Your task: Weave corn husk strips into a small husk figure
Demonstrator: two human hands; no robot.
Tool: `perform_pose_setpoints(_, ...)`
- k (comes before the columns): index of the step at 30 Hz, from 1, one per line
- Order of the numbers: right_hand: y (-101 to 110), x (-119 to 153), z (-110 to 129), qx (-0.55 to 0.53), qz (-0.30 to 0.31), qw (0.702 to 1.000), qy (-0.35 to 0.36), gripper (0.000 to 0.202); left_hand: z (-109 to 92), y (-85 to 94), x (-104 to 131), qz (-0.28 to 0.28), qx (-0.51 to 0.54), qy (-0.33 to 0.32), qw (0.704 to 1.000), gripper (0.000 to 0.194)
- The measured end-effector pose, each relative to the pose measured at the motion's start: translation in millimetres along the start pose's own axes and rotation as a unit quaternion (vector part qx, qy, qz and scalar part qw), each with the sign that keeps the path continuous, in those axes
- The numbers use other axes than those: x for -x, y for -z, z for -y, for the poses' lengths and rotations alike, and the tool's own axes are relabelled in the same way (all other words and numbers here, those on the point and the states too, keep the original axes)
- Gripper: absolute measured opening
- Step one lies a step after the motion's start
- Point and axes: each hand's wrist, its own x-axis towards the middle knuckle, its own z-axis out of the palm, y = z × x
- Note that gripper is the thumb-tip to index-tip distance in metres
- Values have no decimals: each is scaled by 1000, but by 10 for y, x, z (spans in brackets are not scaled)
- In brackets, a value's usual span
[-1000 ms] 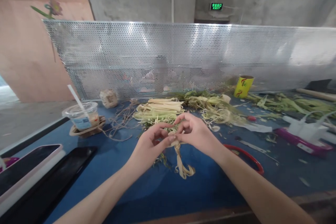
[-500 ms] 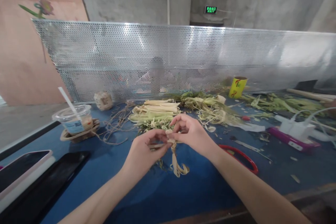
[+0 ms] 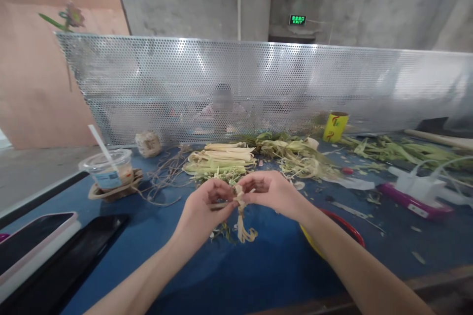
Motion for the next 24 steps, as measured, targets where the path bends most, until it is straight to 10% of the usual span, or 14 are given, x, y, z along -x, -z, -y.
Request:
perform_pose_setpoints(8, -45, 13, 20, 135, -51, 987, 70, 6, 24, -49, 39, 21, -66, -38, 997, 34)
perform_pose_setpoints(24, -83, 12, -35, 77, -88, 991, 65, 6, -5, -46, 36, 56, 43, 25, 997, 36)
